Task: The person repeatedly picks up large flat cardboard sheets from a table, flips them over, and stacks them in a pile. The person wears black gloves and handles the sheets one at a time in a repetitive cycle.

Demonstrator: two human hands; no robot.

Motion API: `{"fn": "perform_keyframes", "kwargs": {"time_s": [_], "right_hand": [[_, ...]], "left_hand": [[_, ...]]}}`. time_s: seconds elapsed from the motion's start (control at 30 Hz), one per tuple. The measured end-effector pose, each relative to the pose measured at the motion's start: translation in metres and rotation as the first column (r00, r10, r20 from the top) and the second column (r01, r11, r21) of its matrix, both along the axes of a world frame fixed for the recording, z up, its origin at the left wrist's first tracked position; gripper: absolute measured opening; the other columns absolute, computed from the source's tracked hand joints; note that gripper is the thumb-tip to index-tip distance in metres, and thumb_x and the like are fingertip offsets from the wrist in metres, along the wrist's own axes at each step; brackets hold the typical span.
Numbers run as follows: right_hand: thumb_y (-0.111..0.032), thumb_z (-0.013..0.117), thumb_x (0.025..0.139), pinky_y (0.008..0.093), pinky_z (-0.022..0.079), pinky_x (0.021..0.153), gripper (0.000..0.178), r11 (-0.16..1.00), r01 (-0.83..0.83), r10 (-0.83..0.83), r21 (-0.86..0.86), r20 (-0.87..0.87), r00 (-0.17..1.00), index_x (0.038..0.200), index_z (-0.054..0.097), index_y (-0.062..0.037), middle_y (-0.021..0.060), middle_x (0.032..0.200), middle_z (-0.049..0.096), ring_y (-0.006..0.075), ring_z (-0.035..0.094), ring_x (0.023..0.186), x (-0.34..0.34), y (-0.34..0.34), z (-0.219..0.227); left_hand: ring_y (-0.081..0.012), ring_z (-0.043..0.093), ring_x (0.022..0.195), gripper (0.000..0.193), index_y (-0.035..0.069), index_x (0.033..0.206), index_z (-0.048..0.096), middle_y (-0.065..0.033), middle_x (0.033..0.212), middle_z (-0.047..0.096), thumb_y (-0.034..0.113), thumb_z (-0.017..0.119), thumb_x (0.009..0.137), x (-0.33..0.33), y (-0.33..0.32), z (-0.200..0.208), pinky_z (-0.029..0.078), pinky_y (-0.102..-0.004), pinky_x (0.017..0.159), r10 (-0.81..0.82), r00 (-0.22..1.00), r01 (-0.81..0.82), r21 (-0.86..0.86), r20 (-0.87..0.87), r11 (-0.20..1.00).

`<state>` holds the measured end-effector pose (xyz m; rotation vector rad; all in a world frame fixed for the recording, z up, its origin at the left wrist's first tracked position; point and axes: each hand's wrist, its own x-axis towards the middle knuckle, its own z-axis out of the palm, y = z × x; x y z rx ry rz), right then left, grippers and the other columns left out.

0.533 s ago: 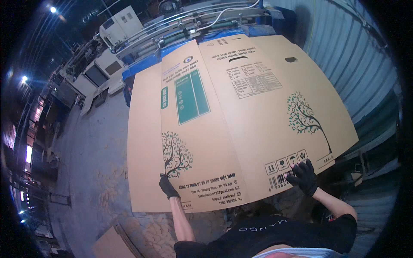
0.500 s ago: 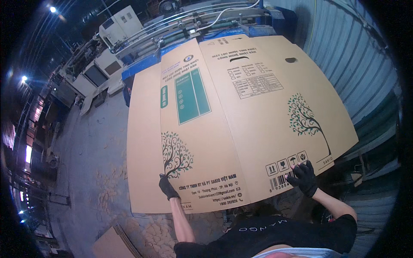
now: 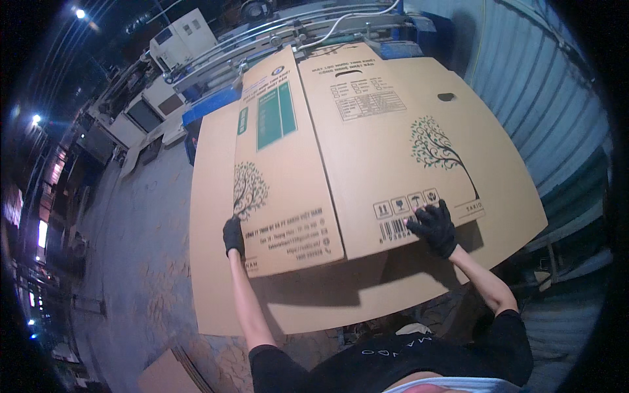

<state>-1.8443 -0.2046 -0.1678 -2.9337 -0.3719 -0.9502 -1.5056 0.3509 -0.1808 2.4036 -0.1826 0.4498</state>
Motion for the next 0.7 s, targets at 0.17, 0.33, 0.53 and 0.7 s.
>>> {"fn": "perform_keyframes", "kwargs": {"time_s": [0.17, 0.33, 0.53, 0.7], "right_hand": [[-0.021, 0.060, 0.085, 0.0618, 0.035, 0.103, 0.040, 0.995, 0.077, -0.073, -0.062, 0.068, 0.995, 0.124, 0.060, -0.0296, 0.0058, 0.123, 0.059, 0.0279, 0.056, 0.112, 0.008, 0.001, -0.010], [-0.021, 0.059, 0.086, 0.0598, 0.035, 0.104, 0.041, 0.988, 0.109, -0.089, -0.111, 0.177, 0.980, 0.125, 0.059, -0.0328, 0.0021, 0.119, 0.059, 0.0240, 0.057, 0.108, 0.011, 0.007, -0.016], [-0.017, 0.054, 0.086, 0.0607, 0.033, 0.104, 0.041, 0.992, 0.114, -0.105, -0.047, 0.168, 0.980, 0.125, 0.060, -0.0309, 0.0021, 0.124, 0.060, 0.0229, 0.057, 0.112, 0.006, 0.006, -0.021], [-0.018, 0.054, 0.087, 0.0626, 0.033, 0.105, 0.040, 0.986, 0.167, -0.156, -0.027, 0.229, 0.961, 0.125, 0.058, -0.0310, 0.0000, 0.119, 0.060, 0.0211, 0.056, 0.110, 0.010, 0.008, -0.029]], "left_hand": [[-0.0389, 0.065, 0.092, 0.055, 0.000, 0.104, 0.066, -0.0227, 0.095, 0.069, 0.049, 0.042, 0.098, -0.071, 0.012, 0.020, 0.051, -0.0461, 0.077, 0.002, 0.973, 0.052, 0.231, -0.229, 0.971], [-0.0138, 0.065, 0.081, 0.048, 0.008, 0.109, 0.068, -0.0062, 0.091, 0.069, 0.051, 0.051, 0.095, -0.161, 0.043, 0.016, 0.051, -0.0309, 0.062, -0.045, 0.854, -0.119, -0.279, -0.519, 0.953], [-0.0218, 0.060, 0.100, 0.046, 0.020, 0.123, 0.061, -0.0022, 0.115, 0.066, 0.051, 0.061, 0.089, -0.185, -0.015, -0.014, 0.051, -0.0366, 0.075, -0.465, 0.883, -0.139, -0.981, -0.062, -0.133], [-0.0320, 0.059, 0.112, 0.064, 0.008, 0.140, 0.044, -0.0132, 0.130, 0.058, 0.051, 0.053, 0.094, -0.213, -0.179, 0.029, 0.053, -0.0475, 0.085, -0.043, 0.980, -0.200, -0.975, -0.197, -0.093]]}}
